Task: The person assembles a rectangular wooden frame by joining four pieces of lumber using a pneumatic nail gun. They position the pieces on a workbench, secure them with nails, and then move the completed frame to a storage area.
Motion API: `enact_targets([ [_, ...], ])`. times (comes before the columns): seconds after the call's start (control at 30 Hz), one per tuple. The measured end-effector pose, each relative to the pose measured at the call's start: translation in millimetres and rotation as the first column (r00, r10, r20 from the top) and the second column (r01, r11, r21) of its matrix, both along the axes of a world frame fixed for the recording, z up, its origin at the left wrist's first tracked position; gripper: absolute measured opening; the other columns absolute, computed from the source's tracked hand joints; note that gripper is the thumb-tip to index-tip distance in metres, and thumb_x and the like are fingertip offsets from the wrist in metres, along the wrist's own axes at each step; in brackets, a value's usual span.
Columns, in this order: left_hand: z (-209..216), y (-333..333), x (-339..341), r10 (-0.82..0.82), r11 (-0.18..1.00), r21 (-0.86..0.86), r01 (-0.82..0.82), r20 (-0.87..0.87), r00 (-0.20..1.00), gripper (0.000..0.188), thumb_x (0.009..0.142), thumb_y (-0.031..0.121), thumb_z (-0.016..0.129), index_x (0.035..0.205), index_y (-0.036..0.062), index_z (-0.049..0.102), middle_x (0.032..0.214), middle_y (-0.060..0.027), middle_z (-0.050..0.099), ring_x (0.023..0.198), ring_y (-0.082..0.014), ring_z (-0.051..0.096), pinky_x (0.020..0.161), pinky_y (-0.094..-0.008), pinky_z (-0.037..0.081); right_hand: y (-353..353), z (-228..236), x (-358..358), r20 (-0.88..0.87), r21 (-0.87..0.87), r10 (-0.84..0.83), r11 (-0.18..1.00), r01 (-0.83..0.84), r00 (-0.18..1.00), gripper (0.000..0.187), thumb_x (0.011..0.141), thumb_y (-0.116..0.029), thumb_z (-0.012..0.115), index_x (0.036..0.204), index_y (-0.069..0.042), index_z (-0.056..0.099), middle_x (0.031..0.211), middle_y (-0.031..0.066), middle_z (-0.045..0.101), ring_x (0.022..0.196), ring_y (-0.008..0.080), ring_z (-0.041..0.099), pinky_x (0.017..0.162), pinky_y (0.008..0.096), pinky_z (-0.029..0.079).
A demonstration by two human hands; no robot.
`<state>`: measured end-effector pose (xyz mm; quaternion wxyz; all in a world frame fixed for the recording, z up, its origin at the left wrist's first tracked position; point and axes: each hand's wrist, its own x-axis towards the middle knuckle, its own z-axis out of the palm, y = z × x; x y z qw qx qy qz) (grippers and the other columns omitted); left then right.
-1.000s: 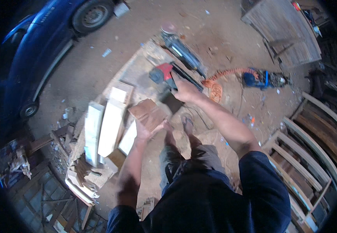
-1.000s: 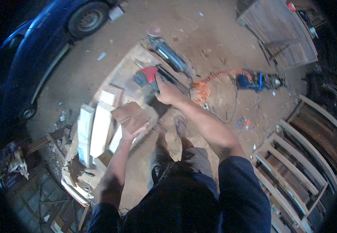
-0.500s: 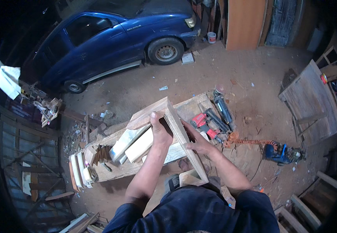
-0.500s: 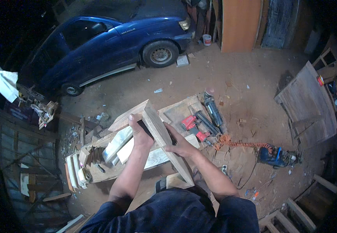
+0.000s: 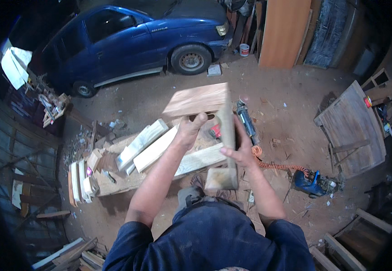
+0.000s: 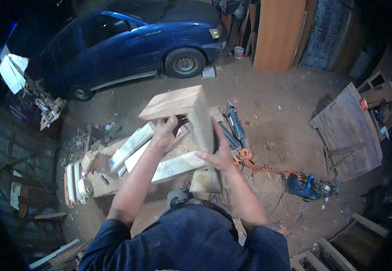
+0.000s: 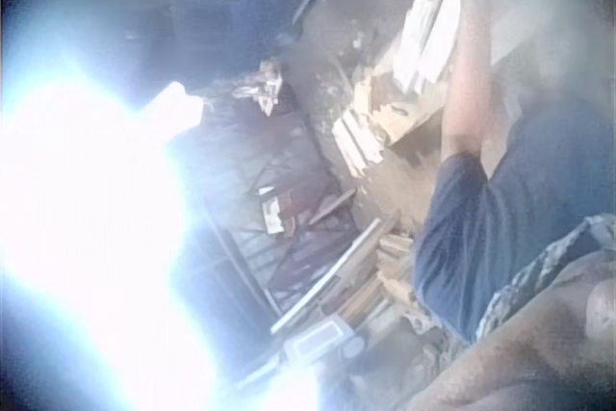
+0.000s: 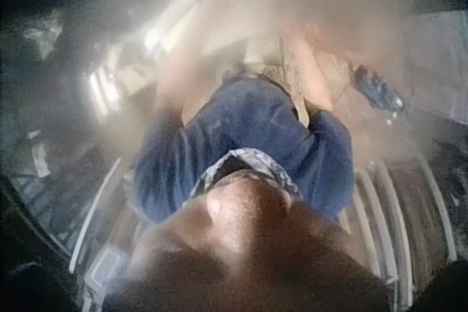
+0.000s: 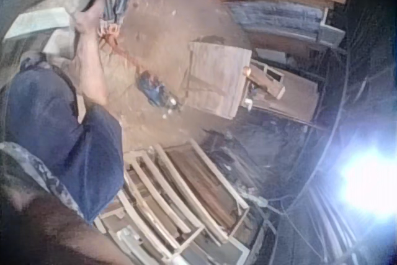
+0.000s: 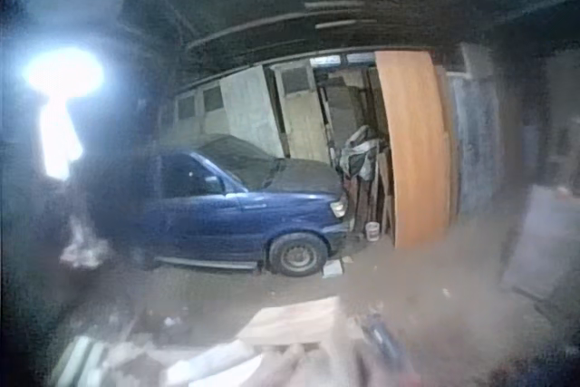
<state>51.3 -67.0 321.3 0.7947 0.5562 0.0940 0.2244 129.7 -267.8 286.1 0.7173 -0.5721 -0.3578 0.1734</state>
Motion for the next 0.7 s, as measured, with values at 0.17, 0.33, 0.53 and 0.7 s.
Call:
enact_targets([
  [0.17,-57.8,13.6,-45.3,-0.068,0.947,0.285,0.15,-0.279,0.958,0.078,0.092,0.042,0.078,0.146,-0.0052,0.046,0.13,-0.0172,0.063,0.118,-0.0225,0.061,0.105,-0.0369,0.049,-81.1,-6.2,4.4,0.054,-0.054,-0.29,0.955,0.292,0.956,0.12,0.066,-0.031,0.091,0.159,0.005,0.025,0.153,0.0217,0.043,0.139,0.0317,0.047,0.117,0.0431,0.036],
  [0.33,-228.1,40.9,-148.7,0.202,0.779,0.55,0.302,-0.676,0.709,0.078,0.088,0.058,0.073,0.132,-0.0058,0.06,0.126,-0.0243,0.068,0.119,-0.0333,0.066,0.101,-0.0409,0.051,-169.1,-42.6,-4.1,0.13,-0.169,-0.54,0.814,0.556,0.831,0.109,0.072,-0.028,0.086,0.158,0.004,0.028,0.155,0.0191,0.041,0.143,0.0307,0.041,0.119,0.0419,0.032],
  [0.53,-329.7,54.2,-282.1,0.199,0.82,0.395,0.414,-0.875,0.442,0.07,0.085,0.056,0.075,0.124,-0.0017,0.066,0.123,-0.0231,0.07,0.115,-0.0362,0.067,0.099,-0.0416,0.052,-173.1,-38.8,-38.0,-0.099,-0.146,-0.736,0.676,0.722,0.669,0.088,0.082,-0.031,0.077,0.153,0.002,0.035,0.133,0.0157,0.05,0.119,0.0263,0.051,0.106,0.0419,0.041],
  [0.7,-354.5,93.9,-340.7,0.234,0.894,0.348,0.282,-0.9,0.368,0.067,0.084,0.057,0.073,0.111,-0.0037,0.071,0.111,-0.0225,0.074,0.109,-0.0366,0.07,0.095,-0.0411,0.053,-112.5,-41.5,-44.5,-0.255,-0.104,-0.708,0.697,0.71,0.658,0.079,0.086,-0.042,0.074,0.145,0.001,0.042,0.119,0.0144,0.055,0.107,0.0263,0.057,0.092,0.0421,0.049],
])
